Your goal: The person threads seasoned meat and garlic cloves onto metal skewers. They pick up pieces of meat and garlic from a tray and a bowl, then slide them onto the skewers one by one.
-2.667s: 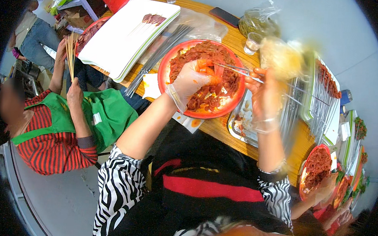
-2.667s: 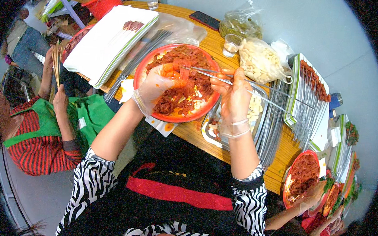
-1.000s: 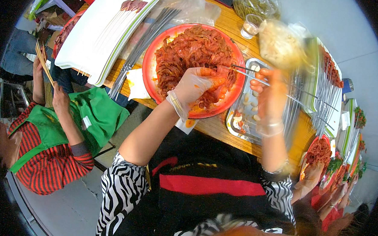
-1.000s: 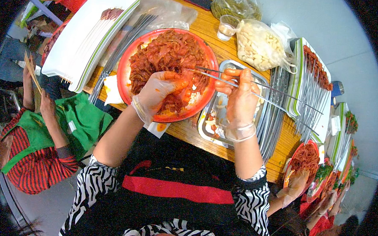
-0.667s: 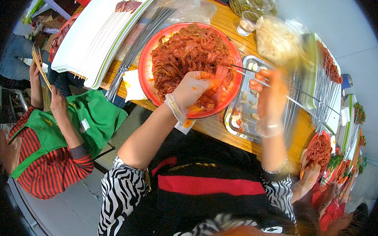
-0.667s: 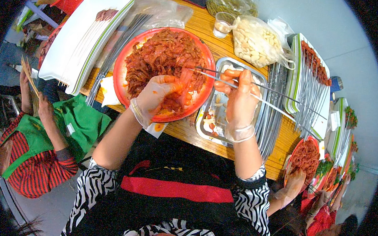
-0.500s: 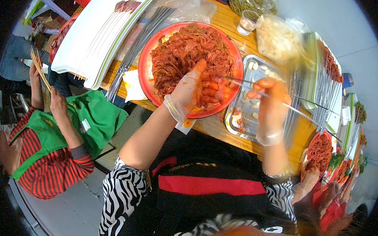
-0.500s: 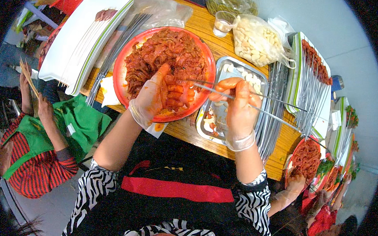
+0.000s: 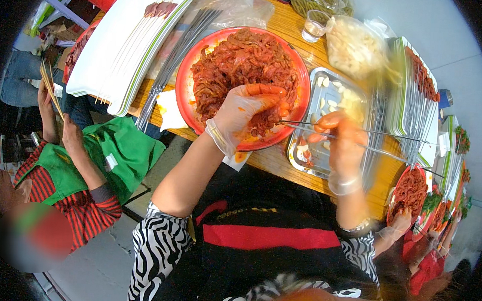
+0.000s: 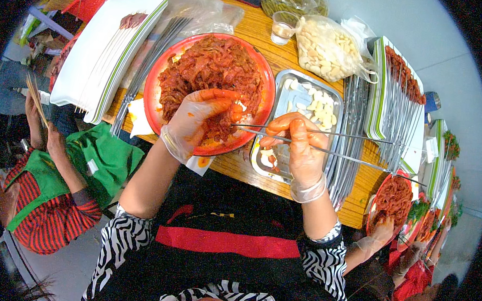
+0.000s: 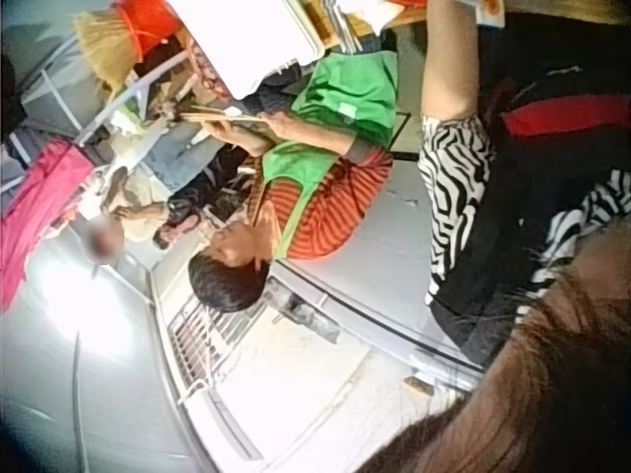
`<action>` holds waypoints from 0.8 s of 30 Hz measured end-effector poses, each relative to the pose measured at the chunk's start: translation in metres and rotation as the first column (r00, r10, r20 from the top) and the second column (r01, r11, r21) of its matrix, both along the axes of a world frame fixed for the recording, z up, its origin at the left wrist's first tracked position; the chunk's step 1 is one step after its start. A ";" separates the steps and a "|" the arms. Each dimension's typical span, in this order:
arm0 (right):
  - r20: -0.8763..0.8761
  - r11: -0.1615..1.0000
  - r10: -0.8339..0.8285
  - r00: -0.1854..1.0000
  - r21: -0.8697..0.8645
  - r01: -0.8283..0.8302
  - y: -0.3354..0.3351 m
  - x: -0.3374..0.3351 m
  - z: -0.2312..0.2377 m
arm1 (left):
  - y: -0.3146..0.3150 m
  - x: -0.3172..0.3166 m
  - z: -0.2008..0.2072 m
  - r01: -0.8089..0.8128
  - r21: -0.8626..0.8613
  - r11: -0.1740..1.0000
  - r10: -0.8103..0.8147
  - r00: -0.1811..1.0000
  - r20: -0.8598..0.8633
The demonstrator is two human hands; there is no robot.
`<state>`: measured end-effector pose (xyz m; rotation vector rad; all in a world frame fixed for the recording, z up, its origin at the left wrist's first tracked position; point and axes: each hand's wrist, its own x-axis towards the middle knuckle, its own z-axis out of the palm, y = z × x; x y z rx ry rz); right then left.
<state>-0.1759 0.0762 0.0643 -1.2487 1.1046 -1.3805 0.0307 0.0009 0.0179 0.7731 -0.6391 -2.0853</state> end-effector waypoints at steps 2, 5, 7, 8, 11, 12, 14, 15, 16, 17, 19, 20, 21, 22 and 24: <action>-0.012 1.000 -0.001 1.000 0.007 0.001 0.002 0.000 -0.002 | 0.000 0.000 0.003 -0.028 -0.042 0.999 0.029 0.999 0.032; -0.058 0.999 -0.020 0.998 0.040 0.022 0.005 -0.002 -0.007 | 0.001 -0.004 0.013 -0.106 -0.138 0.985 0.127 0.980 0.155; -0.052 0.993 -0.070 0.996 0.087 0.074 0.008 -0.007 -0.006 | 0.001 -0.005 0.016 -0.146 -0.181 0.973 0.179 0.966 0.186; -0.028 0.986 -0.116 0.993 0.115 0.119 0.010 -0.011 -0.007 | 0.001 -0.004 0.013 -0.152 -0.188 0.970 0.184 0.969 0.164; 0.052 0.955 -0.262 0.964 0.159 0.251 0.008 -0.024 -0.002 | 0.003 -0.005 0.015 -0.164 -0.192 0.968 0.195 0.969 0.154; 0.101 0.947 -0.295 0.950 0.163 0.276 0.005 -0.025 -0.001 | 0.003 -0.006 0.017 -0.155 -0.183 0.971 0.188 0.966 0.176; 0.172 0.941 -0.314 0.934 0.183 0.283 0.000 -0.025 0.004 | 0.004 -0.008 0.019 -0.138 -0.187 0.973 0.174 0.966 0.193; 0.196 0.944 -0.303 0.933 0.197 0.265 -0.002 -0.024 0.006 | 0.005 -0.010 0.018 -0.129 -0.199 0.972 0.166 0.968 0.187; 0.219 0.946 -0.291 0.931 0.209 0.246 -0.004 -0.022 0.008 | 0.005 -0.012 0.018 -0.119 -0.211 0.970 0.159 0.971 0.181; 0.225 0.946 -0.280 0.933 0.232 0.228 -0.006 -0.020 0.008 | 0.006 -0.013 0.019 -0.105 -0.222 0.969 0.147 0.973 0.180; 0.235 0.943 -0.258 0.937 0.274 0.191 -0.010 -0.017 0.008 | 0.007 -0.015 0.022 -0.076 -0.245 0.966 0.122 0.977 0.176; 0.223 0.945 -0.251 0.942 0.268 0.188 -0.011 -0.015 0.009 | 0.008 -0.016 0.022 -0.078 -0.252 0.965 0.121 0.980 0.159; 0.220 0.943 -0.262 0.940 0.265 0.201 -0.012 -0.013 0.009 | 0.009 -0.016 0.022 -0.081 -0.257 0.963 0.120 0.983 0.141; 0.217 0.941 -0.272 0.937 0.262 0.213 -0.012 -0.011 0.009 | 0.009 -0.016 0.022 -0.084 -0.262 0.961 0.120 0.985 0.123; 0.189 0.943 -0.281 0.941 0.238 0.234 -0.011 -0.012 0.008 | 0.011 -0.016 0.027 -0.053 -0.206 0.977 0.068 0.996 0.064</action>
